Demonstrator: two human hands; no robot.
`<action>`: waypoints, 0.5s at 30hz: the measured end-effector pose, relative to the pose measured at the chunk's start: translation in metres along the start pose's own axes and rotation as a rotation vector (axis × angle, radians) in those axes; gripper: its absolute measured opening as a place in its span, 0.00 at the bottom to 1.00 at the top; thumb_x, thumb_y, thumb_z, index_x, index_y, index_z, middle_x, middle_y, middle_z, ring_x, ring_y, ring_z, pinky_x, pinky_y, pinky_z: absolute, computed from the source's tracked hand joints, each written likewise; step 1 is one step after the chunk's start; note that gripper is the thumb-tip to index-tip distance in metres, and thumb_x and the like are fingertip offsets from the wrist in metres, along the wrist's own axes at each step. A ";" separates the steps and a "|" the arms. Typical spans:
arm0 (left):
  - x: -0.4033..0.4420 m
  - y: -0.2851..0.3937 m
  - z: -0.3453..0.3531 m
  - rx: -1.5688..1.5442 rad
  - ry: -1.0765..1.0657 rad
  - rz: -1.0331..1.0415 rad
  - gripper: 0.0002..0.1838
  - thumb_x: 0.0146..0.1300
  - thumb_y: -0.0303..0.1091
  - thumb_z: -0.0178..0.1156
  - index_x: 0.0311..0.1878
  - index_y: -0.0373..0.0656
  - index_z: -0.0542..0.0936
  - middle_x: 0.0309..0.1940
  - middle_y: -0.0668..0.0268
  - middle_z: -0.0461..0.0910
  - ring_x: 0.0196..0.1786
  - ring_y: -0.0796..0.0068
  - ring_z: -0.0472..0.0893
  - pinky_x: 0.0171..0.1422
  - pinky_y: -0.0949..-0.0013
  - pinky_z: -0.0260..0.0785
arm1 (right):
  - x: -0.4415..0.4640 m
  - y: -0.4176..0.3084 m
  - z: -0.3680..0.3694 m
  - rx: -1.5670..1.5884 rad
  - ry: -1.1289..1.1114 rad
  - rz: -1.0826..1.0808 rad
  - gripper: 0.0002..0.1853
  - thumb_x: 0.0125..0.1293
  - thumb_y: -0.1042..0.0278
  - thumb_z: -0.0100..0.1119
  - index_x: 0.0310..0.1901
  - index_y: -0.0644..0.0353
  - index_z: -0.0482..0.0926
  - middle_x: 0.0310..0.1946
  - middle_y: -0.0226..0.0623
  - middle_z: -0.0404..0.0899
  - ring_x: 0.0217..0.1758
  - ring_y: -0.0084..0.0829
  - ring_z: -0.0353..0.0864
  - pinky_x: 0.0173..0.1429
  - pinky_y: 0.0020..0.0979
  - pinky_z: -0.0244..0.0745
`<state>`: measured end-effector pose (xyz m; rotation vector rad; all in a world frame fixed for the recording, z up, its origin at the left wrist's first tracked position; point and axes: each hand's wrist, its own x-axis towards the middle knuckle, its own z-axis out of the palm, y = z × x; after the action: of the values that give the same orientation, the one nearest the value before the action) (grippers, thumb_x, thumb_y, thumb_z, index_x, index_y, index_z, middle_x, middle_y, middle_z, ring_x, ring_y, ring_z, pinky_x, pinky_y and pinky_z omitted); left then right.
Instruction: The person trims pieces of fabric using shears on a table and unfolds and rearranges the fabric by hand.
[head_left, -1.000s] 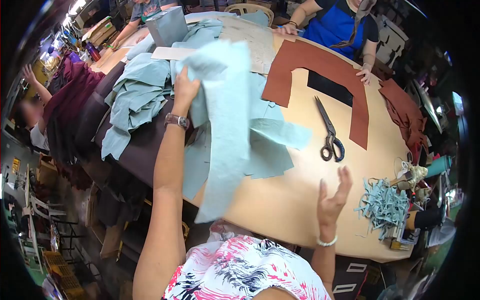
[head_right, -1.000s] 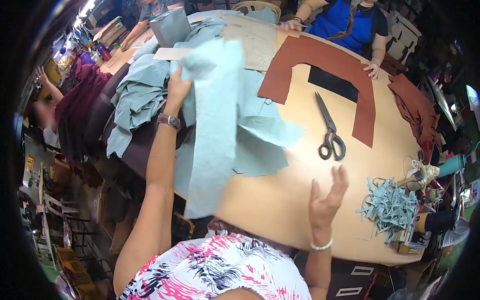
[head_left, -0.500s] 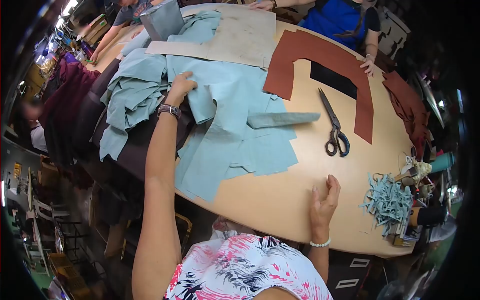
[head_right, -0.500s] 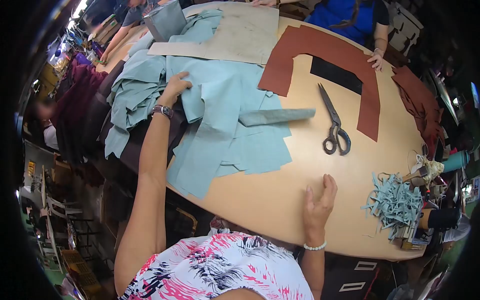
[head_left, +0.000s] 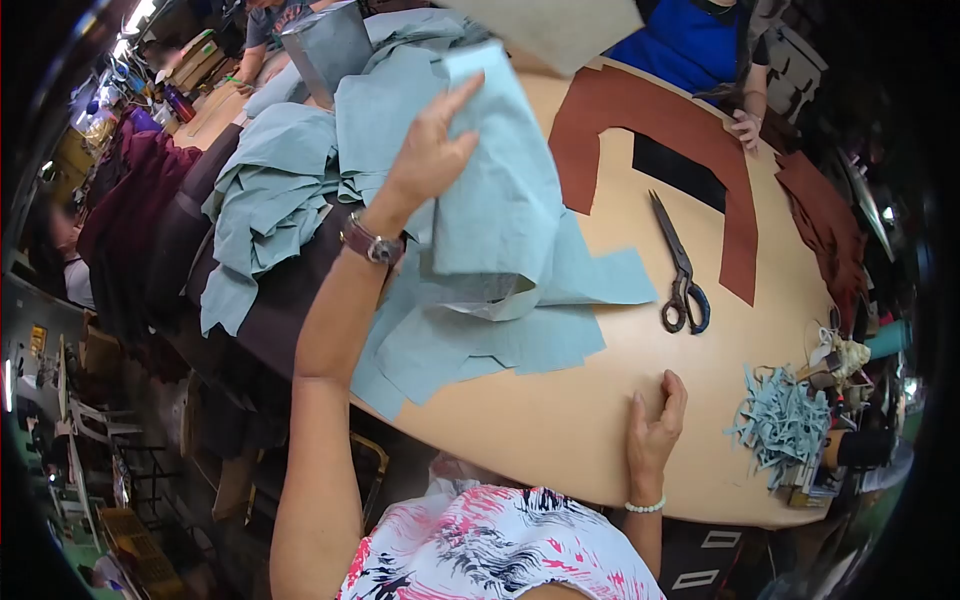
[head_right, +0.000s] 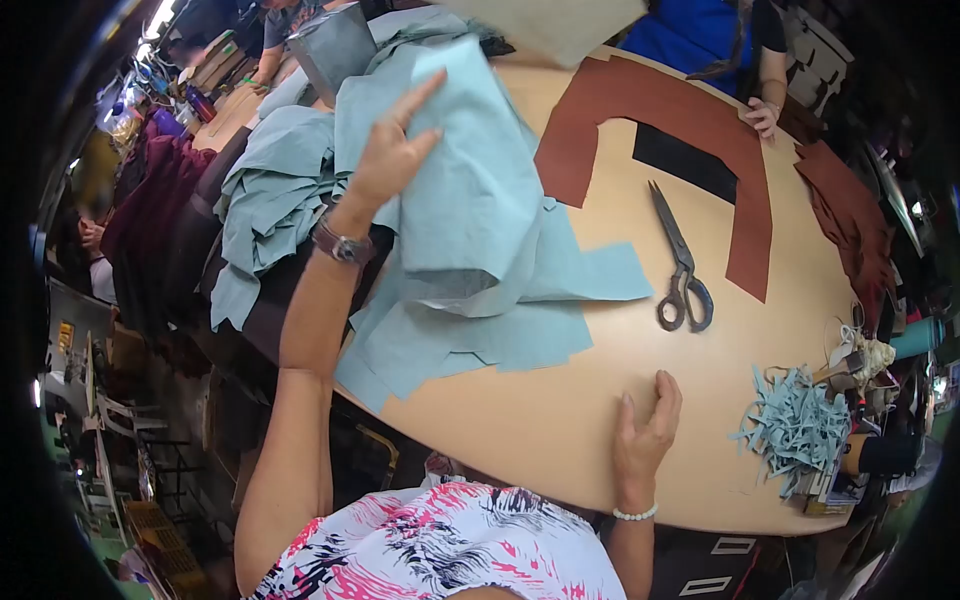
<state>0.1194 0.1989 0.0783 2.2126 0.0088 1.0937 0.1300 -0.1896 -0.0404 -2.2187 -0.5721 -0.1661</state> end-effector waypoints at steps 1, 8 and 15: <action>0.016 0.007 -0.006 -0.029 0.052 0.043 0.30 0.48 0.23 0.50 0.60 0.33 0.65 0.56 0.47 0.69 0.61 0.57 0.67 0.68 0.69 0.53 | 0.000 0.001 0.001 -0.010 -0.001 -0.006 0.24 0.54 0.78 0.56 0.53 0.71 0.65 0.51 0.51 0.67 0.54 0.46 0.68 0.60 0.38 0.64; 0.096 -0.086 -0.078 0.363 0.111 -0.103 0.26 0.49 0.29 0.55 0.55 0.34 0.68 0.48 0.51 0.71 0.52 0.63 0.70 0.55 0.71 0.60 | 0.002 0.001 0.001 -0.007 0.019 0.003 0.23 0.54 0.77 0.56 0.53 0.71 0.65 0.49 0.51 0.69 0.52 0.46 0.69 0.57 0.39 0.65; 0.038 -0.179 -0.079 1.070 0.133 -0.453 0.38 0.49 0.37 0.59 0.66 0.46 0.58 0.65 0.45 0.52 0.67 0.45 0.54 0.62 0.44 0.54 | 0.004 -0.002 0.001 -0.038 0.007 0.003 0.23 0.53 0.77 0.56 0.52 0.70 0.66 0.49 0.51 0.69 0.51 0.46 0.69 0.57 0.39 0.64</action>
<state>0.1365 0.3937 0.0384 2.7672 1.3608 1.0784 0.1327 -0.1868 -0.0384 -2.2546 -0.5663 -0.1848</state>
